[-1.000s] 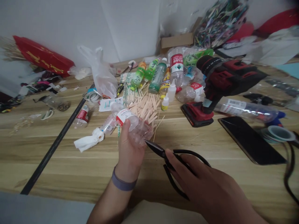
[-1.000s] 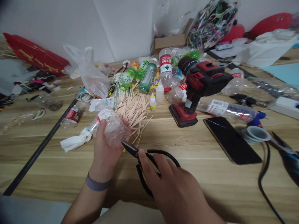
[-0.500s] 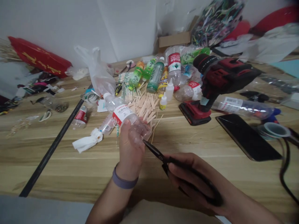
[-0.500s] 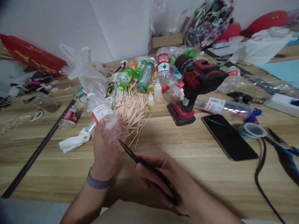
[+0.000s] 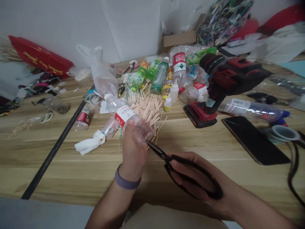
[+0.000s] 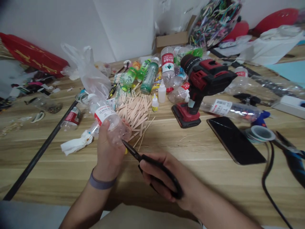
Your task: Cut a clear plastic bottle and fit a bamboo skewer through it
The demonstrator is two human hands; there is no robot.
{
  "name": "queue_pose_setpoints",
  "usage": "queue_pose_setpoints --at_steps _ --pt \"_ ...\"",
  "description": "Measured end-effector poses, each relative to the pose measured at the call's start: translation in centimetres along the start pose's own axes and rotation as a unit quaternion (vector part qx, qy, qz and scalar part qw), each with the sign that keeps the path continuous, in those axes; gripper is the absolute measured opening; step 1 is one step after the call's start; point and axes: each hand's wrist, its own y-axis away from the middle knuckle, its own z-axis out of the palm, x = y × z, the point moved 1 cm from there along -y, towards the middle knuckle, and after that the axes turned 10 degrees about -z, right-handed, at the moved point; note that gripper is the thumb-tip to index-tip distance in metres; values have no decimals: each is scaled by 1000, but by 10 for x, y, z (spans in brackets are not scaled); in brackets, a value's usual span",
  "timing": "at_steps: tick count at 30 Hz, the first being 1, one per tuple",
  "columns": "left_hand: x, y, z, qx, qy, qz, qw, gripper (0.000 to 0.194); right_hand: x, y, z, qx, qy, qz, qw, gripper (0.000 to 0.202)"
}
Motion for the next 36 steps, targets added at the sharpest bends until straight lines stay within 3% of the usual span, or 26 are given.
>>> queue_pose_setpoints --at_steps 2,3,6,7,8,9,12,13,14,16,18,20,23,24,25,26,27,29,30,32,33,34,35,36 --pt "0 0 0 6 -5 -3 1000 23 6 1 0 41 173 -89 980 37" --pt "0 0 0 12 -9 -6 1000 23 10 2 1 73 312 -148 936 32" --pt "-3 -1 -1 38 -17 -11 999 24 21 7 6 142 638 -257 712 52" --pt "-3 -1 -2 43 -19 -12 999 25 22 8 8 146 677 -266 671 53" --pt "-4 -1 -3 44 -21 -13 999 26 22 7 8 144 675 -269 671 52" --pt "-4 -1 -3 40 -23 -11 999 26 19 6 7 138 635 -263 713 48" --pt "-3 0 -4 18 -21 4 1000 27 5 -1 2 65 308 -152 937 28" --pt "-2 0 -4 11 -18 9 1000 27 1 -3 1 27 163 -87 982 31" --pt "-1 0 -4 5 -16 13 1000 26 -2 -4 0 -5 41 -25 999 41" --pt "-1 1 -3 -2 -17 14 1000 25 -4 -3 0 -36 -47 36 998 54" --pt "-1 2 -3 1 -23 10 1000 25 0 -1 0 -12 122 -30 992 46" --pt "-3 1 -5 11 -26 5 1000 28 8 3 1 48 367 -119 921 35" --pt "-5 0 -8 21 -33 -1 999 32 18 8 3 77 596 -187 777 58" --pt "-5 0 -9 23 -35 -1 999 33 19 8 3 71 622 -199 754 60" --pt "-5 0 -10 24 -36 1 999 32 18 7 2 63 626 -208 749 58" --pt "-5 1 -10 23 -35 5 999 30 16 5 1 53 589 -206 780 52" --pt "-5 1 -10 19 -32 7 999 28 12 3 -1 42 504 -184 843 41" --pt "-3 3 -9 10 -25 12 1000 25 3 -1 -5 -4 247 -91 965 27" --pt "-3 4 -8 6 -21 14 1000 25 0 -3 -5 -31 121 -38 991 35" --pt "-2 5 -6 5 -18 16 1000 26 -4 -4 -5 -52 2 18 999 46" --pt "-3 6 -6 8 -17 16 1000 26 -4 -3 -5 -45 30 3 999 44" --pt "-3 6 -6 11 -17 16 1000 26 -2 -2 -4 -29 114 -37 992 37" --pt "-4 5 -6 13 -20 15 1000 26 0 -1 -3 1 241 -91 966 29" --pt "-5 5 -6 16 -24 15 999 26 4 2 -2 30 383 -147 912 31"
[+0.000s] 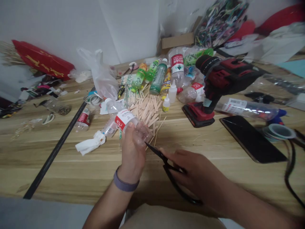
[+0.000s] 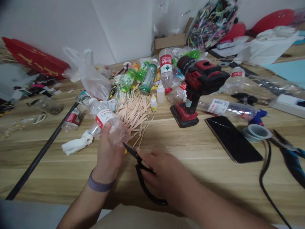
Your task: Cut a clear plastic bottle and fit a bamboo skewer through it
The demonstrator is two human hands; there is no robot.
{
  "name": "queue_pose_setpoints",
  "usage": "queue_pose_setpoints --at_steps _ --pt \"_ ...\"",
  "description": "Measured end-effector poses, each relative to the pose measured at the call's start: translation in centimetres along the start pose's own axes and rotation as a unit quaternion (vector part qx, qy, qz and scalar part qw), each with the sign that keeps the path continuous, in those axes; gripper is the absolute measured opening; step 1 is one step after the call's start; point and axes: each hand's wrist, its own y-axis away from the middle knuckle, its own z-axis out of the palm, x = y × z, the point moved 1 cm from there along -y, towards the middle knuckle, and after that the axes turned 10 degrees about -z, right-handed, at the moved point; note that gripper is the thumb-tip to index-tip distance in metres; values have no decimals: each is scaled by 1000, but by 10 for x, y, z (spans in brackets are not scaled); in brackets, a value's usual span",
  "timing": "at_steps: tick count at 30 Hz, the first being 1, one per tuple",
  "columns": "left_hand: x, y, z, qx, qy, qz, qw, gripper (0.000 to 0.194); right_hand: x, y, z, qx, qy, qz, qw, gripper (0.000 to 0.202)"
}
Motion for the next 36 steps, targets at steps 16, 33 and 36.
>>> queue_pose_setpoints --at_steps 16,33,36 --pt "1 2 1 1 2 -3 1000 28 4 0 0 -37 -122 34 991 40" --pt "-2 2 0 -5 10 -5 1000 29 5 -1 -1 -92 -302 83 945 51" --pt "-6 0 -3 0 -3 -6 1000 27 7 4 1 -25 -32 28 999 34"
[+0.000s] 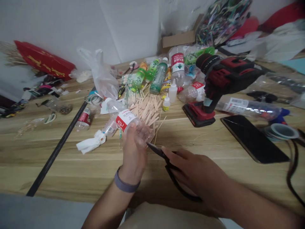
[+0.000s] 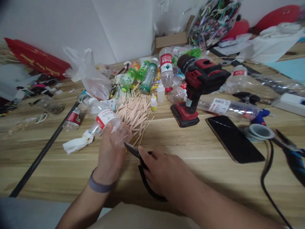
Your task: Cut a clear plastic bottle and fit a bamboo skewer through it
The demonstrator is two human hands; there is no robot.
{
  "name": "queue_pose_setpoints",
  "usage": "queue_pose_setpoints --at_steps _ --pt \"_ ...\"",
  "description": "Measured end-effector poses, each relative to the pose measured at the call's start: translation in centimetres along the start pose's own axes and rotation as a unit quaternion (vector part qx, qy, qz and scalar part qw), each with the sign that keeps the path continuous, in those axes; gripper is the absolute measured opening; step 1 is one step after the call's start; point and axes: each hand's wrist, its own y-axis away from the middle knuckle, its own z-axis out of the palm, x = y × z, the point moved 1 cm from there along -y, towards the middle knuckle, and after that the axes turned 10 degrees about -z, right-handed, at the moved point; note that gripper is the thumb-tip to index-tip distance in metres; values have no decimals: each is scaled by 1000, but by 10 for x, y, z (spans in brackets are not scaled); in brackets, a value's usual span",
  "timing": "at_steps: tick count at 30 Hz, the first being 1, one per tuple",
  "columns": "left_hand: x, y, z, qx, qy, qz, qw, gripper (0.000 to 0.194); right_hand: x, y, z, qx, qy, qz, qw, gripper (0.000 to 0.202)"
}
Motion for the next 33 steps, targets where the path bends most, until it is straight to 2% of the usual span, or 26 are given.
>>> queue_pose_setpoints --at_steps 3,4,5,7,8,9,11,12,13,14,16,17,19,21,22,23,24,25,27,28,29,30,32,33 --pt "-5 -2 -3 14 -5 -15 1000 23 0 4 -1 19 215 -44 976 55" --pt "-6 -2 -3 18 -3 -17 1000 22 1 5 -2 18 242 -52 969 56" --pt "-6 -2 -3 22 0 -18 1000 21 2 4 -3 14 225 -51 973 53" --pt "-6 -1 -3 27 4 -19 999 22 5 0 -2 0 96 -31 995 37" --pt "-4 -1 -2 29 8 -17 999 24 6 -3 -1 -16 0 -11 1000 29" --pt "-3 0 -2 29 11 -12 999 25 7 -5 0 -38 -106 13 994 31" --pt "0 1 0 24 11 1 1000 27 8 -8 5 -85 -314 63 943 49" --pt "2 1 1 22 9 9 1000 28 8 -8 6 -96 -390 84 912 54" --pt "3 1 1 21 8 16 1000 29 8 -8 7 -96 -414 86 901 56" --pt "3 1 1 20 6 17 1000 29 8 -8 7 -87 -363 61 926 56" --pt "2 0 1 18 1 9 1000 30 9 -6 4 -43 -138 -10 989 44" --pt "1 0 0 19 -1 3 1000 29 10 -5 2 -20 -14 -40 999 37" --pt "-3 -1 -1 20 -4 -13 1000 27 11 -1 -1 6 178 -71 982 47" --pt "-5 -1 -3 29 -3 -20 999 25 11 0 -2 18 251 -68 966 54" --pt "-6 0 -3 33 -3 -18 999 25 10 -1 -2 10 236 -67 969 52" --pt "-6 0 -3 33 -3 -11 999 25 10 -2 -2 -4 171 -58 983 45" --pt "-5 1 -3 30 -4 -1 1000 27 10 -4 -1 -22 56 -33 998 37" --pt "-4 1 -2 24 -4 8 1000 29 11 -6 -1 -48 -84 2 995 34" --pt "0 2 -2 10 -6 17 1000 31 11 -10 1 -109 -321 74 938 52" --pt "1 3 -2 8 -6 16 1000 32 11 -12 1 -129 -374 95 914 60" --pt "2 2 -1 8 -7 13 1000 32 11 -13 0 -138 -366 94 915 63" --pt "3 2 -1 8 -8 10 1000 32 11 -13 0 -137 -311 75 937 62" --pt "2 1 -1 10 -5 5 1000 29 9 -11 -1 -93 -138 27 986 46" --pt "1 1 -1 15 -3 4 1000 26 7 -9 -1 -62 -54 13 997 40"
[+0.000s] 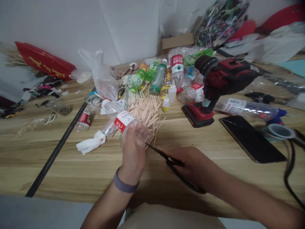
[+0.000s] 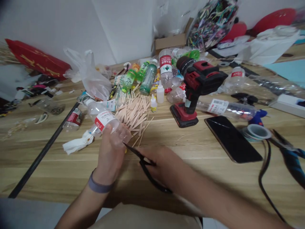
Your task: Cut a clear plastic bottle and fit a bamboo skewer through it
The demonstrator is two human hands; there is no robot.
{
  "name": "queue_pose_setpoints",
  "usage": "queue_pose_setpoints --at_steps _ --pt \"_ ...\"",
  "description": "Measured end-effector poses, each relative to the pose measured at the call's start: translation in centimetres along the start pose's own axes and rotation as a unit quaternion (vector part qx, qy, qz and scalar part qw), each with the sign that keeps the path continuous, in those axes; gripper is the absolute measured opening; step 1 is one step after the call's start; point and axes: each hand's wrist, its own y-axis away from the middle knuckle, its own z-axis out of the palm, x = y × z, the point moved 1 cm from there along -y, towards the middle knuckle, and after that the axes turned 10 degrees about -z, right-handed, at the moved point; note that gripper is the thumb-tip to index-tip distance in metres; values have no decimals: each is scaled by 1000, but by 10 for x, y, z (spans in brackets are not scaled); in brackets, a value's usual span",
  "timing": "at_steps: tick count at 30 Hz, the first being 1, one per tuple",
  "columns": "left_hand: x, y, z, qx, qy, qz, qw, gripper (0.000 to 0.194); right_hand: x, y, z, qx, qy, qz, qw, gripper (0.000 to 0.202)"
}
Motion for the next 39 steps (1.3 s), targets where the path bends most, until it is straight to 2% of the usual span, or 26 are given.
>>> queue_pose_setpoints --at_steps 2,3,6,8,9,11,12,13,15,16,18,20,22,24,25,27,28,29,31,32,34,35,37,39 --pt "-3 0 1 17 3 -6 1000 20 -3 4 2 53 133 2 990 49" --pt "-4 0 1 27 4 -8 1000 18 -3 5 3 67 166 6 984 54" --pt "-4 1 2 35 6 -5 999 18 -1 2 3 63 163 -26 984 49" --pt "-1 2 3 25 4 2 1000 23 2 -4 2 28 44 -43 998 35" --pt "1 2 3 18 2 5 1000 26 4 -6 1 -1 -44 -31 999 36" --pt "4 3 3 2 -2 12 1000 29 7 -9 1 -62 -231 19 971 54" --pt "5 3 3 -5 -5 16 1000 30 7 -9 1 -77 -288 37 954 58" --pt "5 3 3 -11 -8 20 1000 31 7 -8 1 -75 -282 36 956 59" --pt "3 2 2 -14 -12 26 999 33 6 -5 -1 -21 -114 -8 993 52" --pt "1 1 1 -13 -13 26 999 34 6 -2 -2 18 -3 -29 999 45" --pt "-3 0 0 -16 -13 26 999 35 5 3 -2 66 190 -47 978 42" --pt "-6 -1 -1 -23 -13 26 999 35 5 6 -2 80 261 -40 961 53" --pt "-7 -1 -1 -22 -13 23 999 35 5 5 -2 72 214 -50 973 48" --pt "-5 0 0 -20 -9 23 1000 34 6 1 -4 44 46 -51 997 36" --pt "-4 1 1 -21 -8 23 999 34 6 -1 -4 14 -64 -37 997 41" --pt "-1 2 2 -22 -11 21 999 34 5 -4 -5 -55 -254 16 966 56" --pt "0 3 2 -20 -13 19 1000 34 5 -5 -5 -75 -303 37 949 57" --pt "1 3 2 -15 -14 17 1000 34 4 -4 -6 -78 -284 40 955 56" --pt "-1 2 2 -4 -9 8 1000 32 4 -2 -5 -29 -79 2 996 46" --pt "-2 2 1 3 -4 6 1000 31 3 1 -5 8 47 -19 999 40" --pt "-6 1 1 12 6 5 1000 28 2 6 -3 57 230 -35 971 42" --pt "-7 1 1 14 10 6 1000 26 2 7 -2 68 256 -29 964 49" --pt "-7 2 2 11 9 9 1000 25 3 7 -1 61 224 -28 972 50" --pt "-4 3 3 1 3 8 1000 27 4 3 -2 32 89 -28 995 40"
